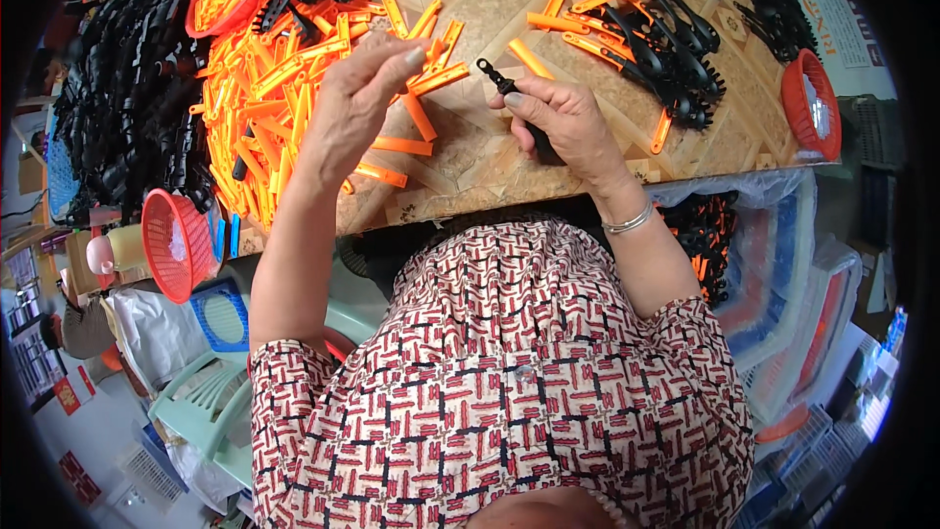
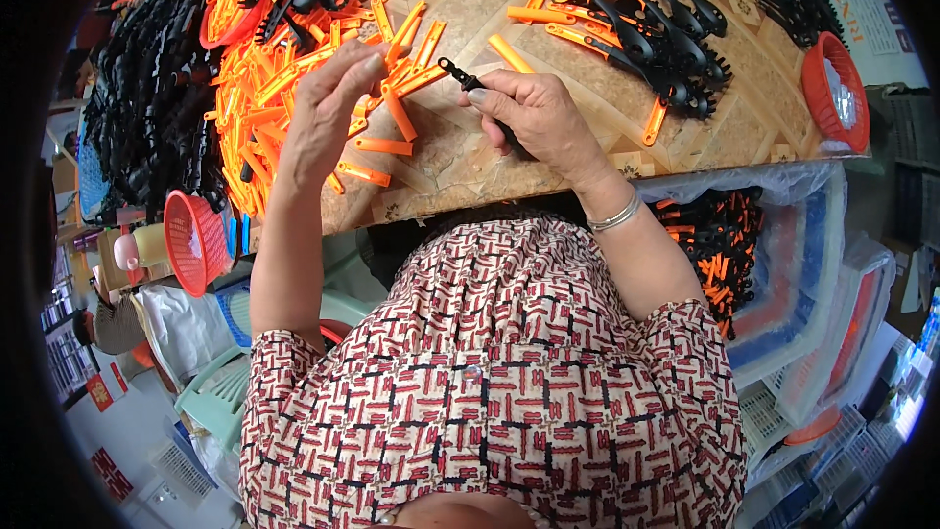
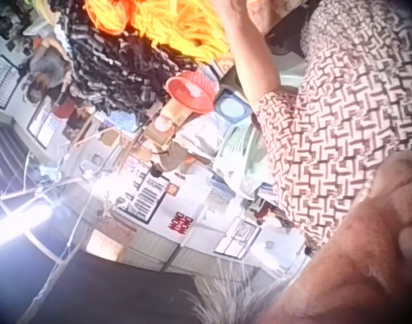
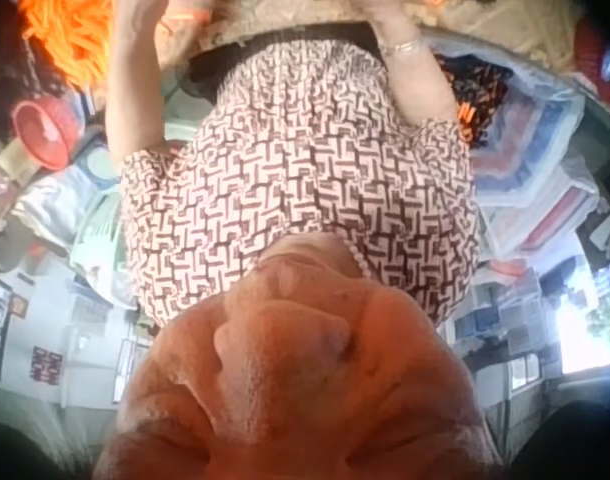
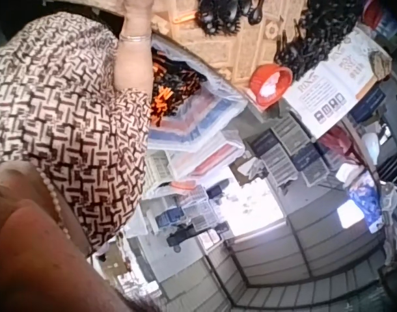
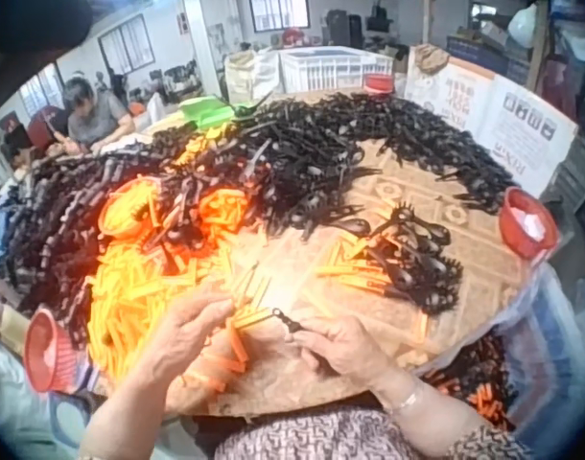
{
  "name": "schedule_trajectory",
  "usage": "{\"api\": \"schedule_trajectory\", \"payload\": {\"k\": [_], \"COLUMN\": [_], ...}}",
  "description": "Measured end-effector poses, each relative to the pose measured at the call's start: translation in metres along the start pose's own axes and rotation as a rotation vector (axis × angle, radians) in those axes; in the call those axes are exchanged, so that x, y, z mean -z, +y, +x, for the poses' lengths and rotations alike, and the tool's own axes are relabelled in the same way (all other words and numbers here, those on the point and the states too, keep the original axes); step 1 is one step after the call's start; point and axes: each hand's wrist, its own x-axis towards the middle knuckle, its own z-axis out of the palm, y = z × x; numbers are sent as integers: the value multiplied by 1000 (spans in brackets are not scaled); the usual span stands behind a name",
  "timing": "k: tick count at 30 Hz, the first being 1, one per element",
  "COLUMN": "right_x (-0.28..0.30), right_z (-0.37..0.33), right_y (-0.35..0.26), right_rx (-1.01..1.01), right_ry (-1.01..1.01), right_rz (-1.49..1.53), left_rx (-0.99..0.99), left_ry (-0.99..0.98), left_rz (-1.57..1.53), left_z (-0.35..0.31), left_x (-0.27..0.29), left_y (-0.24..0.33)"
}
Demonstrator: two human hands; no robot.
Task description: The person assembles small plastic components by inserting orange handles into black plastic heads. They use a hammer to secure the connection between the parts and place the finished items on the table. The process involves repetitive picking, aligning, and striking of the components.
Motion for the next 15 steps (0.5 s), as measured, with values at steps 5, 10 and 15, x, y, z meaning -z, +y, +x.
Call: {"api": "schedule_trajectory", "payload": {"k": [5, 10, 15], "right_x": [-3, -5, -9], "right_z": [-7, -10, -11], "right_y": [-9, -11, -8], "right_rx": [-130, -139, -184], "right_ry": [-114, -202, -224], "right_rz": [74, -4, -21], "left_rx": [-377, -660, -645], "left_ry": [57, -3, -65], "left_rz": [292, 500, 510], "left_z": [-26, -32, -38], "left_x": [-14, -12, -14], "left_y": [17, 26, 23]}}
